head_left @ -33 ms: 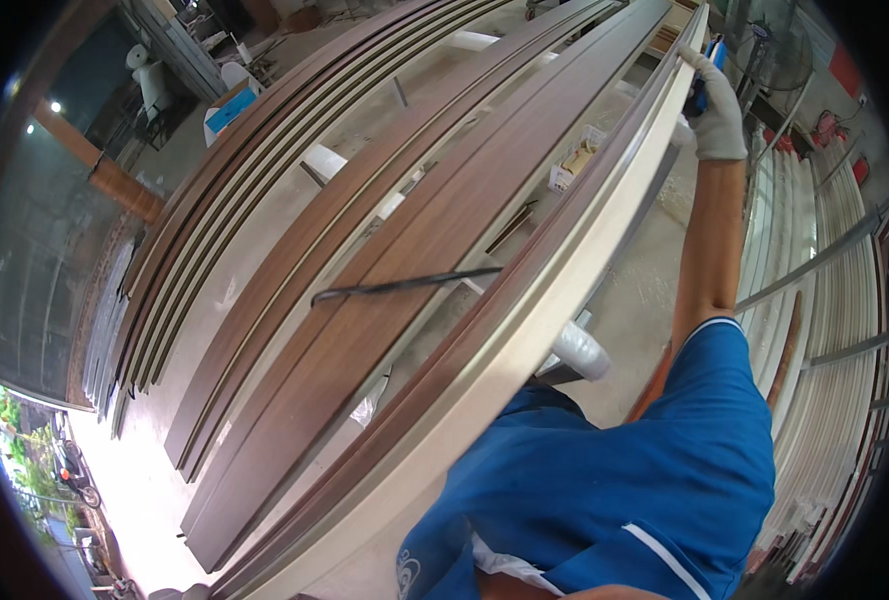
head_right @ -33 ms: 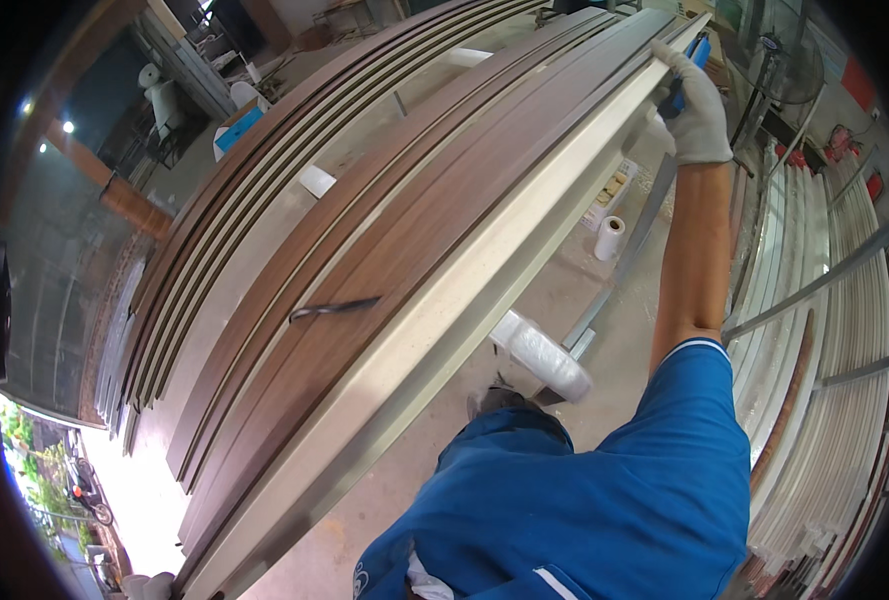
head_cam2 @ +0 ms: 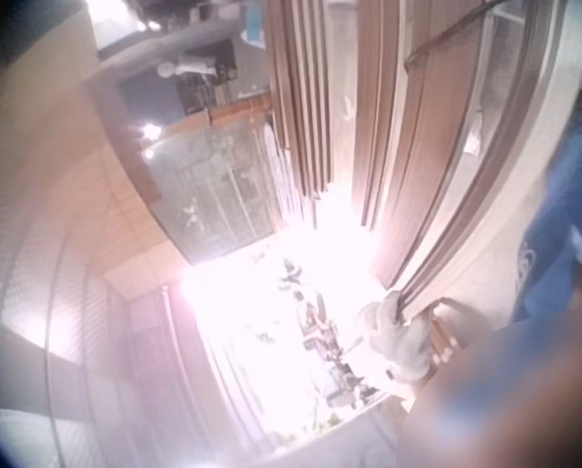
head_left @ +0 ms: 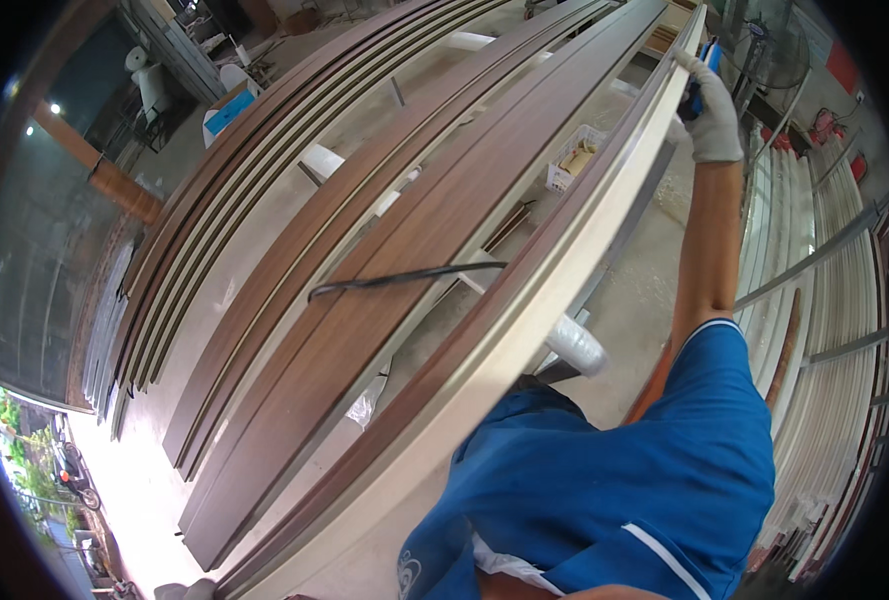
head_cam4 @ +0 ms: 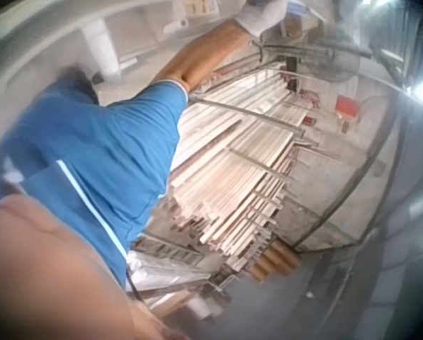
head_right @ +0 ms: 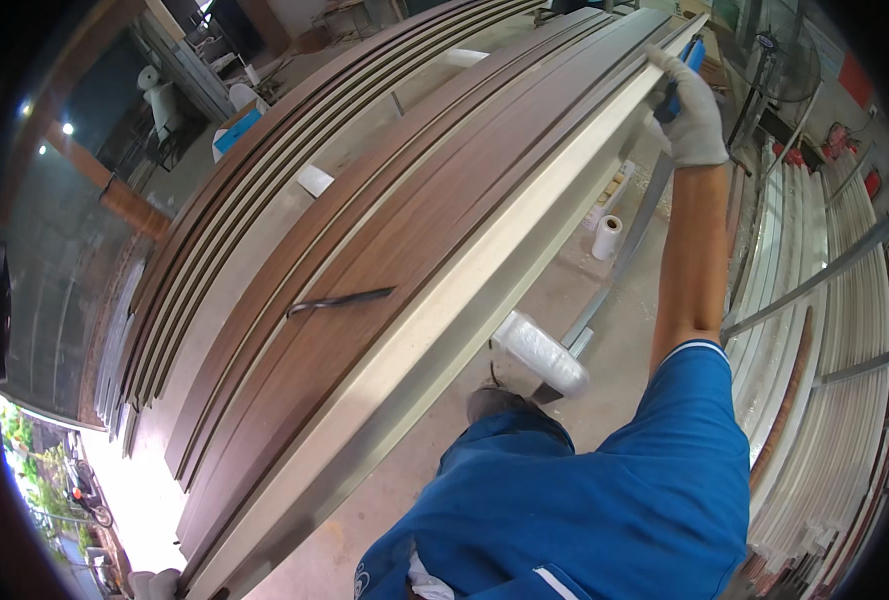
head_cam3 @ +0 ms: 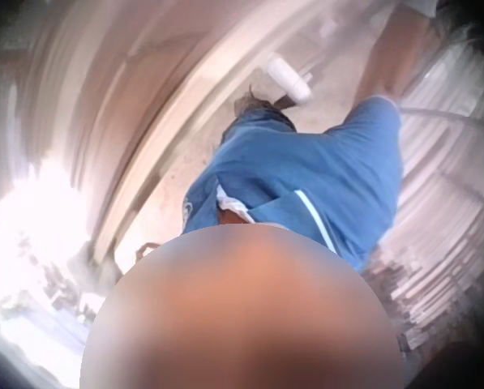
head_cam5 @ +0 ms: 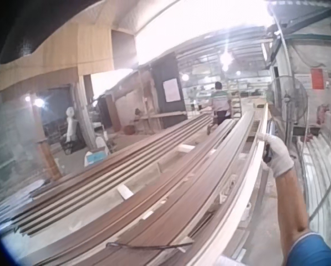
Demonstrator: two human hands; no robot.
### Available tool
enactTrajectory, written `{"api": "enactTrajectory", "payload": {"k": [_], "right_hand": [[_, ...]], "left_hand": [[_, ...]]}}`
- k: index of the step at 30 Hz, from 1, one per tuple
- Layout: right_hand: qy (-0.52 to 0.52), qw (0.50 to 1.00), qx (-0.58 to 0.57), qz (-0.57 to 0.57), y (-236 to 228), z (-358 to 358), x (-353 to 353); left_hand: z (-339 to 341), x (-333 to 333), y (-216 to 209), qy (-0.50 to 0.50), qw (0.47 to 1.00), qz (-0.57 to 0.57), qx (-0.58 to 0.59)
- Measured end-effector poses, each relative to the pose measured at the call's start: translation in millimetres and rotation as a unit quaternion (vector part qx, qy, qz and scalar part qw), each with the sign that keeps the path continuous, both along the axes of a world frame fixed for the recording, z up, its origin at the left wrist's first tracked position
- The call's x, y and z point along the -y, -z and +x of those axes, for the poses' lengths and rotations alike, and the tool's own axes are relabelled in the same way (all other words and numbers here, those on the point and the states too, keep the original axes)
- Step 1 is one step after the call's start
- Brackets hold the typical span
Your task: The person applies black cables along the edges of long wooden planks using a blue-handled tool. They repeatedly position the cable, press it into place, and move to the next plank in a stack.
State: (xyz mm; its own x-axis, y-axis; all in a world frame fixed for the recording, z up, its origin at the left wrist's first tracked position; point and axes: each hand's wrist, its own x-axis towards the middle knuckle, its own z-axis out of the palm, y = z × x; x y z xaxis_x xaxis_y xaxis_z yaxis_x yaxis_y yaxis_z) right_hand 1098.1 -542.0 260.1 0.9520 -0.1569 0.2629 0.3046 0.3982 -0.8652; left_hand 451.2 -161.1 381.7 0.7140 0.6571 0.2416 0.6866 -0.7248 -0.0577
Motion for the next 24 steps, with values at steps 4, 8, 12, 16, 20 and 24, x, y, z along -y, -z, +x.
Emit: {"api": "enactTrajectory", "payload": {"k": [4, 8, 12, 16, 20, 24], "right_hand": [[0.005, 0.999, -0.02, -0.035, 35.9, -39.1, 6.9], [0.029, 0.991, -0.079, -0.102, 63.4, -24.7, 6.3], [0.001, 0.988, -0.121, -0.091, 92.2, 9.8, 5.6], [-0.047, 0.992, -0.115, 0.005, 128.5, 18.3, 6.4], [-0.064, 0.992, -0.112, 0.012, 156.7, 3.2, 19.2], [-0.05, 0.992, -0.11, -0.024, 162.0, 3.2, 37.9]], "left_hand": [[-13.8, 3.4, 60.1, -0.001, 0.993, -0.116, 0.018], [4.3, 1.5, 92.6, 0.093, 0.985, -0.145, 0.024], [22.5, 4.5, 117.2, 0.091, 0.993, -0.07, 0.02], [34.3, 12.1, 167.8, 0.134, 0.981, 0.098, 0.101], [30.0, 39.7, 221.2, 0.128, 0.987, 0.091, 0.022], [20.1, 69.9, 253.8, 0.109, 0.989, 0.075, 0.068]]}}
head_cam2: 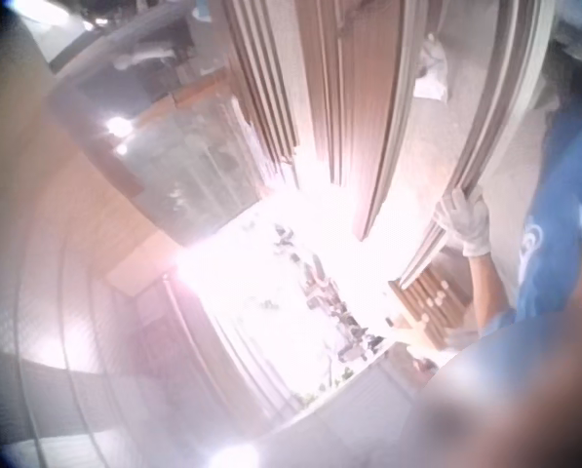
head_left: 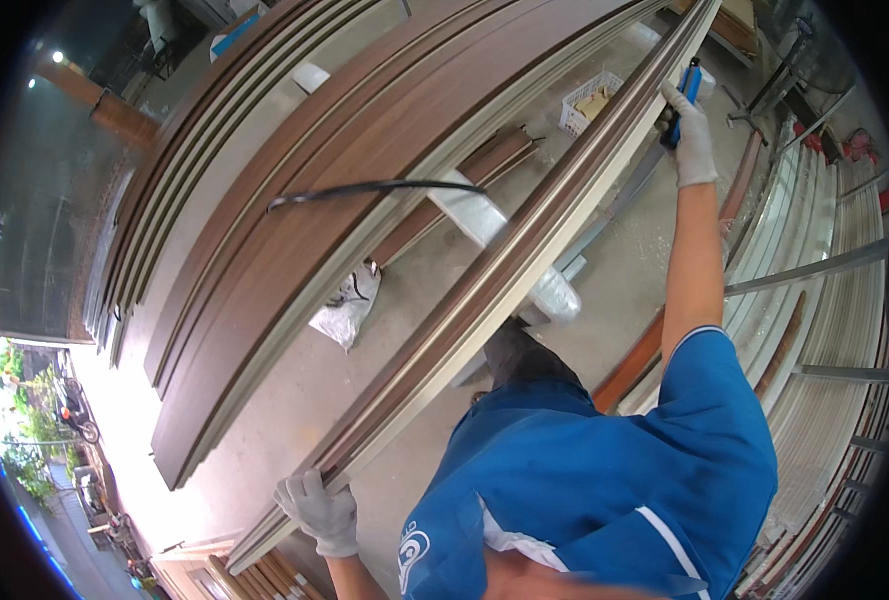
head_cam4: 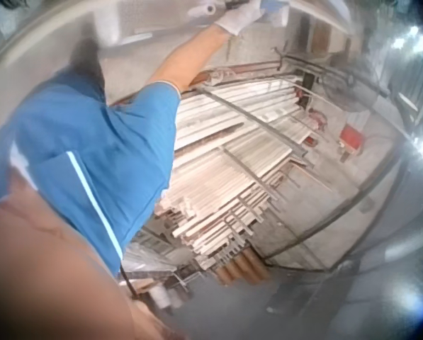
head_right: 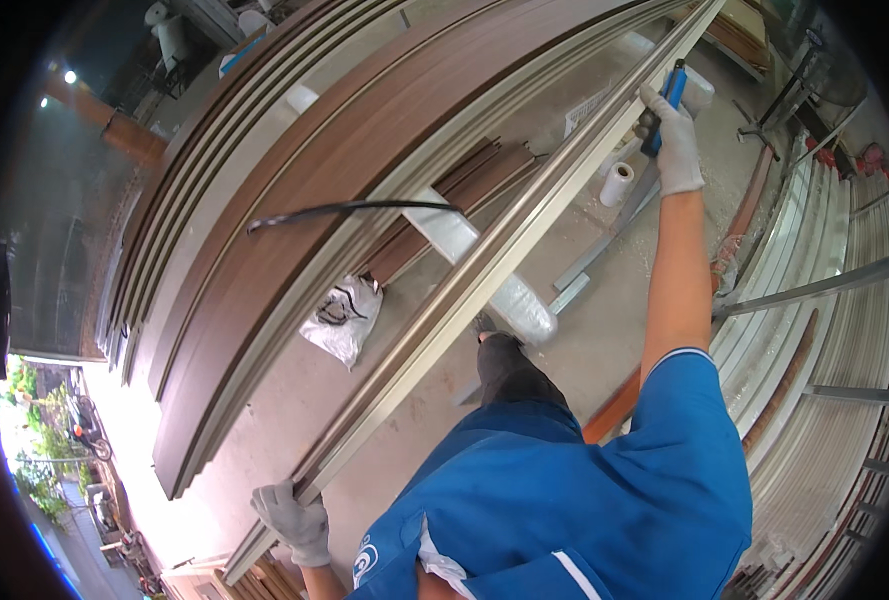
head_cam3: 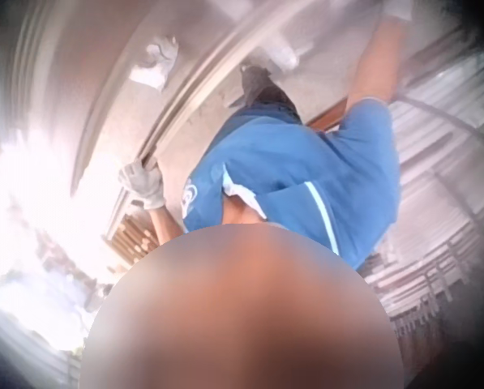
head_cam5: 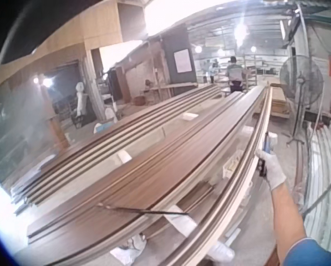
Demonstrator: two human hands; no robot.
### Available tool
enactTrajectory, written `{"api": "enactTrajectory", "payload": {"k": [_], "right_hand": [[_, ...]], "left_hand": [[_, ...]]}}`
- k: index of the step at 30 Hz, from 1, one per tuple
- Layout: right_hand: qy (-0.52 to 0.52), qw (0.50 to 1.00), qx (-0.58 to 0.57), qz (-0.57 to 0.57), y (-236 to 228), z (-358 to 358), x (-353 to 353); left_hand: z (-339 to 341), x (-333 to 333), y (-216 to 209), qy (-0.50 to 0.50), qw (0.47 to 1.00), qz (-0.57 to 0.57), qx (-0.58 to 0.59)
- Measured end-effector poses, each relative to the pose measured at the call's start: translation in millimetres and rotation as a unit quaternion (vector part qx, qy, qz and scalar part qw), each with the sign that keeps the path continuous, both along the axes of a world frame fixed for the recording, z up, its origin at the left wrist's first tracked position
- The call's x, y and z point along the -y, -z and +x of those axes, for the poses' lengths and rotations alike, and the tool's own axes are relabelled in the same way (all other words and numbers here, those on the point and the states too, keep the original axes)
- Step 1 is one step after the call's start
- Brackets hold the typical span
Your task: The person applies black cables along the edges of long wooden planks using a blue-handled tool. They repeatedly position the cable, press it into place, and move to the next plank in a stack.
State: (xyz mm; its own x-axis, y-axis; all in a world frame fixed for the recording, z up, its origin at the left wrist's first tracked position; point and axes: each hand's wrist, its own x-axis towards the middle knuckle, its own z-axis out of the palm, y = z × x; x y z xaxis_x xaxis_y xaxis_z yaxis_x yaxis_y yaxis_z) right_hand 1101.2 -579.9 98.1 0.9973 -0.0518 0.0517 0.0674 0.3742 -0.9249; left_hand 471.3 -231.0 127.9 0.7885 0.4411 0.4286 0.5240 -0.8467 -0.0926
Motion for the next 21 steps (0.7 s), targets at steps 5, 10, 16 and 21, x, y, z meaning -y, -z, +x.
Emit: {"api": "enactTrajectory", "payload": {"k": [5, 10, 16, 21], "right_hand": [[0.017, 0.999, -0.044, 0.02, 10.7, -2.9, 5.3], [0.104, 0.99, -0.066, -0.065, 28.7, -22.6, 33.7], [0.089, 0.985, -0.146, -0.032, 79.3, -24.4, 58.2], [0.094, 0.985, -0.148, 0.009, 92.1, 2.5, 51.8]], "left_hand": [[-16.6, 17.6, 0.3, -0.011, 1.0, 0.022, 0.009], [-22.9, 47.2, 17.5, 0.056, 0.997, 0.02, -0.053], [-10.9, 64.2, 67.5, 0.094, 0.994, 0.056, -0.029], [2.6, 43.7, 78.4, 0.101, 0.992, 0.067, -0.032]]}}
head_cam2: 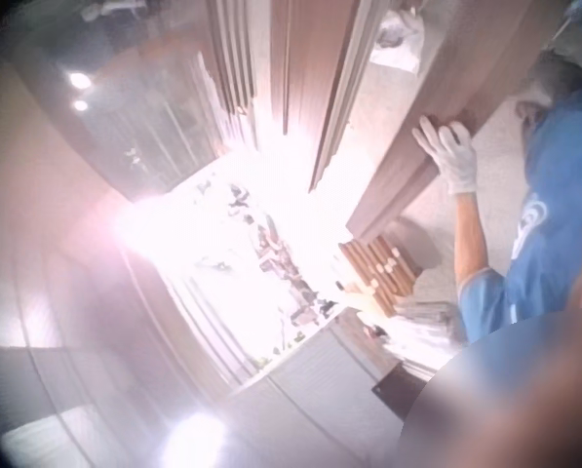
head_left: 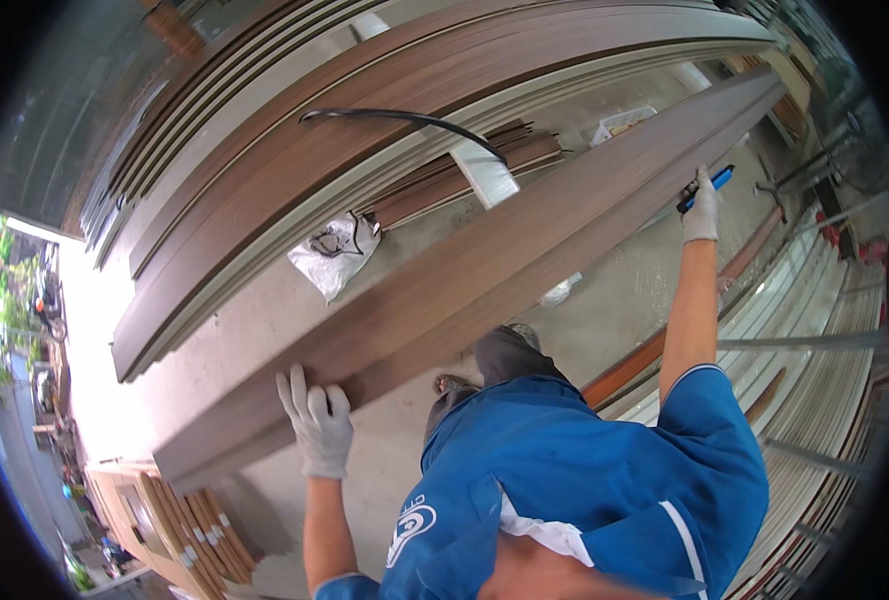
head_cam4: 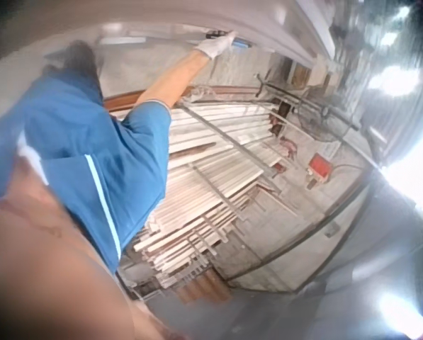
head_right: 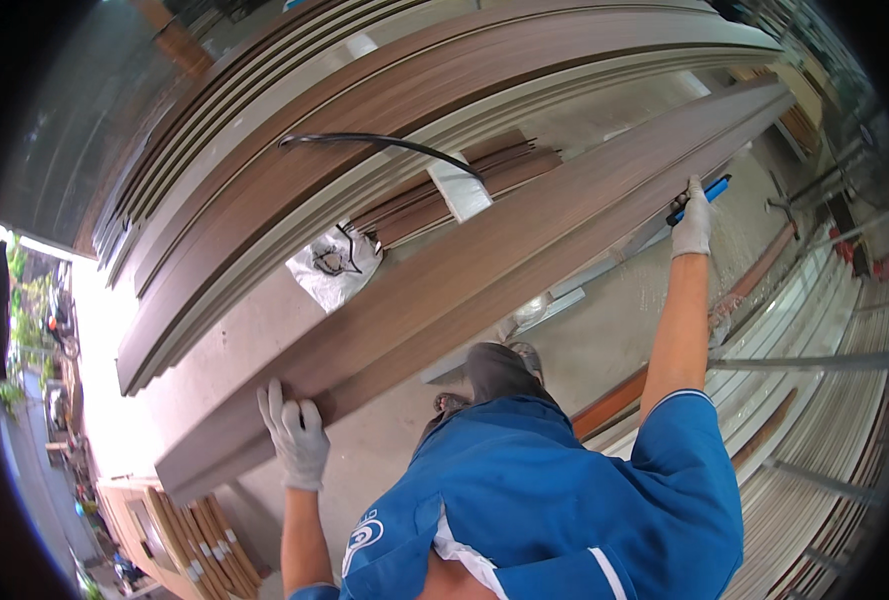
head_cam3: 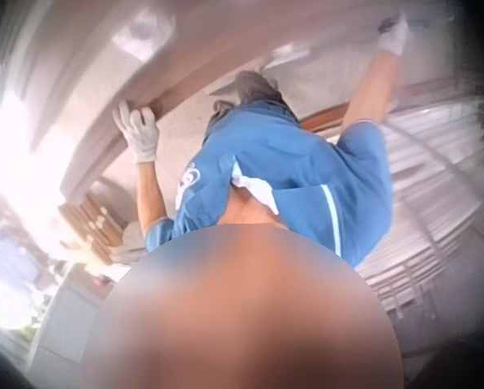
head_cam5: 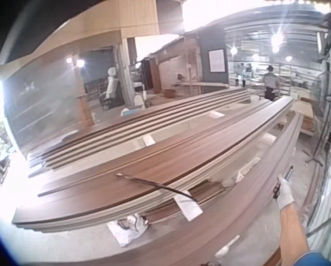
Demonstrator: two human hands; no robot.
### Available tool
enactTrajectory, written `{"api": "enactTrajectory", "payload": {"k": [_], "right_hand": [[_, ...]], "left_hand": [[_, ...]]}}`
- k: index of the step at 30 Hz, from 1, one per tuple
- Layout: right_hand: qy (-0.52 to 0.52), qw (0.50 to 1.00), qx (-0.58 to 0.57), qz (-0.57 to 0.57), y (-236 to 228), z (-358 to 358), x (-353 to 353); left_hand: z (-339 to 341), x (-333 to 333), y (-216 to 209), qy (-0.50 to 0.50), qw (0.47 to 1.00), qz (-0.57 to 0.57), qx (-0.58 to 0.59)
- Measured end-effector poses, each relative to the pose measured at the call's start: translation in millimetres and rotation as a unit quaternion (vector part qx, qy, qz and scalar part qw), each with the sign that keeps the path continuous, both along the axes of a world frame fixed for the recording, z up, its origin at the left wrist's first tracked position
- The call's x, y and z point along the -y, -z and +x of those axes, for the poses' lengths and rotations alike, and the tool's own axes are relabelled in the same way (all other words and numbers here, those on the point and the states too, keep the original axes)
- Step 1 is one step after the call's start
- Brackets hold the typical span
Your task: The person applies black cables along the edges of long wooden planks using a blue-handled tool. They repeatedly position the cable, press it into place, and move to the next plank in a stack.
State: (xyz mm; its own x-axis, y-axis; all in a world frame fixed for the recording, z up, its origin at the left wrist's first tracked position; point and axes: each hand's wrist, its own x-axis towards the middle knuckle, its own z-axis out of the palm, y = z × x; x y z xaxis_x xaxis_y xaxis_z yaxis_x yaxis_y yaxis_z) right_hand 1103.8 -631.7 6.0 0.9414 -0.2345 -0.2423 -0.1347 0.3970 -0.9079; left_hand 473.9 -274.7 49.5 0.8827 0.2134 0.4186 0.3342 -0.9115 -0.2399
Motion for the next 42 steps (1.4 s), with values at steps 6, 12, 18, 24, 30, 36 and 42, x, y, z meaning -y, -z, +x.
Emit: {"api": "enactTrajectory", "payload": {"k": [6, 12, 18, 24, 30, 36, 42], "right_hand": [[-0.027, 0.999, 0.032, -0.005, -8.9, 37.9, -24.1], [-0.124, 0.987, 0.055, -0.086, -3.4, 39.5, 15.2], [-0.089, 0.995, 0.008, -0.05, -14.2, 16.8, 40.6], [-0.228, 0.961, 0.093, -0.123, -32.0, -27.9, 41.8], [-0.25, 0.942, 0.149, -0.169, -57.7, -71.6, 31.1], [-0.315, 0.914, 0.21, -0.145, -123.2, -122.4, -65.6], [-0.357, 0.763, 0.497, -0.206, -168.7, -194.7, -236.2]], "left_hand": [[61.4, -40.4, 10.3, 0.0, 0.999, 0.032, 0.02], [104.9, 9.3, -51.6, -0.135, 0.985, -0.104, -0.04], [246.6, 27.0, -103.6, 0.02, 0.99, -0.115, 0.076], [352.6, -12.6, -119.0, 0.038, 0.991, 0.115, 0.057], [316.1, -70.8, -161.9, -0.066, 0.981, 0.141, 0.112], [242.4, -117.8, -246.9, 0.129, 0.795, -0.353, 0.475], [197.2, -102.1, -262.0, 0.221, 0.812, -0.371, 0.392]]}}
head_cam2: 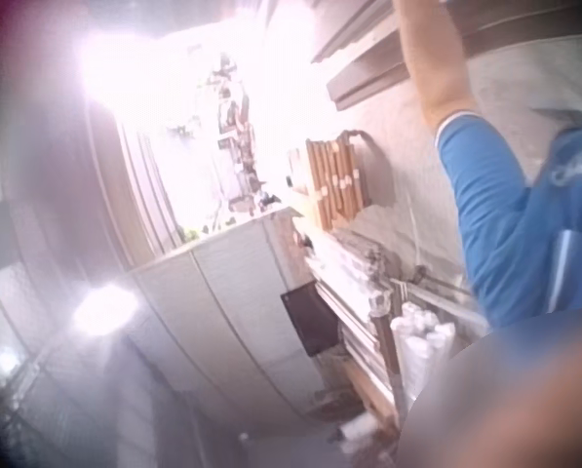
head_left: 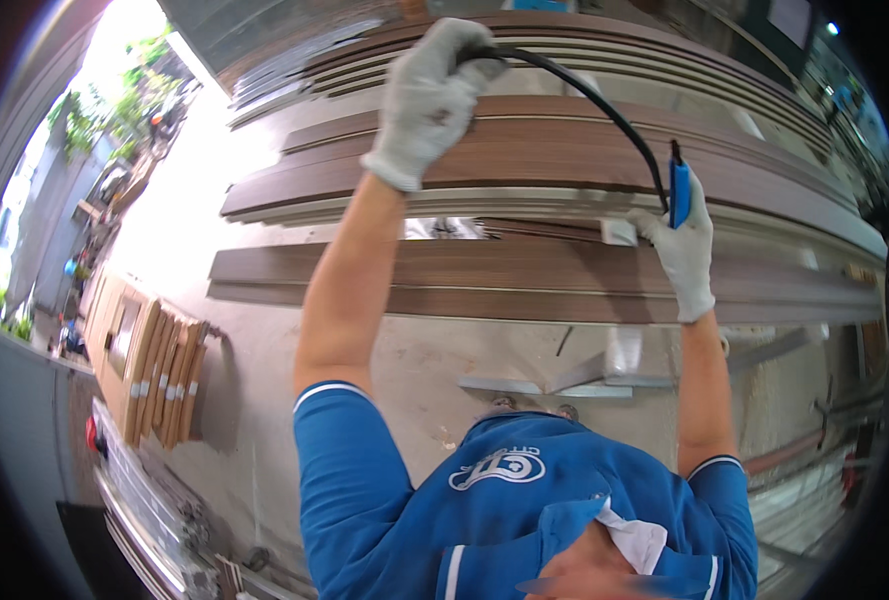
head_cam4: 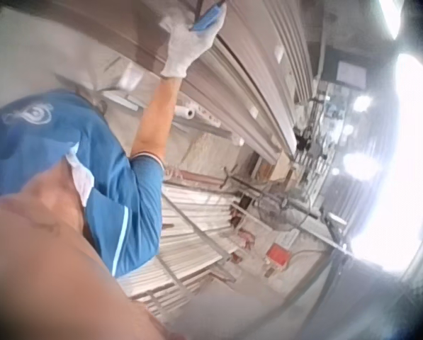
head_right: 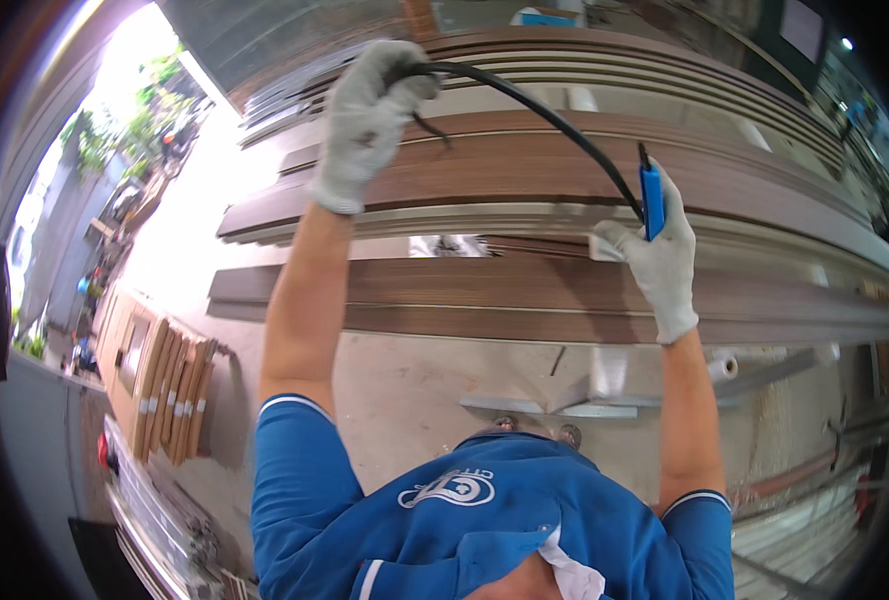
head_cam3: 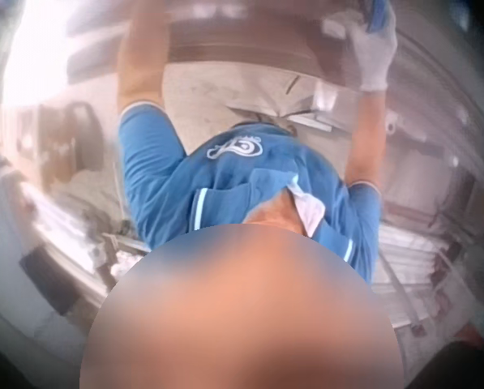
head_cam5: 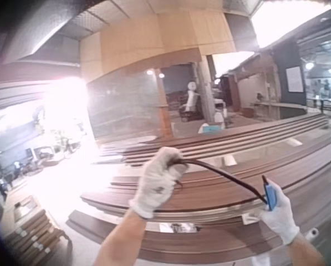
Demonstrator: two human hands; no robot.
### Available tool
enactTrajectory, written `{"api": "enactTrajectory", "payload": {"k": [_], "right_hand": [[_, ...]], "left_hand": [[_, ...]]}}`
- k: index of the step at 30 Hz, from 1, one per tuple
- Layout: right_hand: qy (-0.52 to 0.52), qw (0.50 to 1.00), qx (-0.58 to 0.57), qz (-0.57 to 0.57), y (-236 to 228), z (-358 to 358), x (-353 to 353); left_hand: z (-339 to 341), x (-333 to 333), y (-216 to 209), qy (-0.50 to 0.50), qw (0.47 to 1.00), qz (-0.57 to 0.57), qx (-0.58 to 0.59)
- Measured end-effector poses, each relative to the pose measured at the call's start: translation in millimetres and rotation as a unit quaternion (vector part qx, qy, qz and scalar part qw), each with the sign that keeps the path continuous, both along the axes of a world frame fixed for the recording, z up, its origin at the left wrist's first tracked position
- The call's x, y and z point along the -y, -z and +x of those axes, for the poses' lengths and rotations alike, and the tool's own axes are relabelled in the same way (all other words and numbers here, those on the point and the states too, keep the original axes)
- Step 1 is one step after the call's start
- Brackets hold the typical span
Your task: The person applies black cables along the edges of long wooden planks using a blue-handled tool. They repeatedly position the cable, press it into place, and move to the next plank in a stack.
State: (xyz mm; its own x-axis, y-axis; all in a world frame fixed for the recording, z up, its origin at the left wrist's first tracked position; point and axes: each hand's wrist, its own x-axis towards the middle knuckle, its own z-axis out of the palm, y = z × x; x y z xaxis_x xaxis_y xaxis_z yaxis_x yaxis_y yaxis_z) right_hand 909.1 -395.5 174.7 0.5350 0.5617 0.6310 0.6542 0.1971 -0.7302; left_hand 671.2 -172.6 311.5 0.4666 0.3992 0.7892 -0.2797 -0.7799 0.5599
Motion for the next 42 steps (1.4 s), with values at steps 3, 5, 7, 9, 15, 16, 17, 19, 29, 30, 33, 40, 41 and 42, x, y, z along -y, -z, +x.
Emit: {"api": "enactTrajectory", "payload": {"k": [3, 5, 7, 9, 15, 16, 17, 19, 29, 30, 33, 40, 41, 42], "right_hand": [[-0.025, 0.975, -0.137, -0.172, -15.5, -6.9, -59.0], [0.01, 0.988, -0.071, -0.138, -32.4, -7.2, -73.6], [-0.019, 0.997, 0.015, -0.077, -65.6, -4.5, -81.3], [-0.048, 0.969, 0.236, -0.059, -105.6, -2.8, -85.1], [0.017, 0.9, 0.427, -0.088, -170.4, 14.3, -113.4], [0.028, 0.908, 0.402, -0.116, -167.9, 17.0, -114.8], [0.021, 0.914, 0.385, -0.127, -163.1, 18.7, -115.5], [0.022, 0.914, 0.371, -0.166, -156.6, 19.1, -119.7], [-0.004, 0.93, 0.241, -0.276, -90.5, -115.2, -165.5], [-0.019, 0.93, 0.249, -0.271, -92.0, -125.5, -170.6], [-0.004, 0.963, 0.204, -0.173, -100.9, -145.0, -172.3], [0.157, 0.961, 0.189, -0.124, -140.8, -131.0, -114.3], [0.183, 0.967, 0.151, -0.097, -135.5, -132.9, -107.7], [0.16, 0.968, 0.169, -0.091, -132.5, -137.9, -96.9]], "left_hand": [[-37.4, -20.7, 5.8, -0.145, 0.986, 0.063, -0.046], [-71.7, -51.7, 9.1, -0.351, 0.894, 0.226, -0.165], [-107.2, -83.6, 19.4, -0.491, 0.743, 0.346, -0.297], [-128.0, -117.3, 26.8, -0.525, 0.706, 0.316, -0.355], [-182.4, -200.4, 33.2, -0.665, 0.685, 0.042, -0.295], [-198.1, -214.9, 34.0, -0.668, 0.682, -0.002, -0.299], [-216.3, -231.3, 36.3, -0.676, 0.676, -0.027, -0.293], [-261.5, -267.8, 48.3, -0.662, 0.712, -0.035, -0.231], [-518.8, -429.2, 139.5, -0.58, 0.77, -0.258, 0.064], [-534.1, -426.5, 145.2, -0.568, 0.775, -0.26, 0.093], [-561.1, -393.5, 158.0, -0.567, 0.764, -0.308, -0.014], [-525.9, -257.6, 139.5, -0.288, 0.868, 0.038, -0.402], [-499.7, -239.8, 125.2, -0.238, 0.878, 0.048, -0.412], [-461.7, -220.5, 115.2, -0.187, 0.909, 0.037, -0.371]]}}
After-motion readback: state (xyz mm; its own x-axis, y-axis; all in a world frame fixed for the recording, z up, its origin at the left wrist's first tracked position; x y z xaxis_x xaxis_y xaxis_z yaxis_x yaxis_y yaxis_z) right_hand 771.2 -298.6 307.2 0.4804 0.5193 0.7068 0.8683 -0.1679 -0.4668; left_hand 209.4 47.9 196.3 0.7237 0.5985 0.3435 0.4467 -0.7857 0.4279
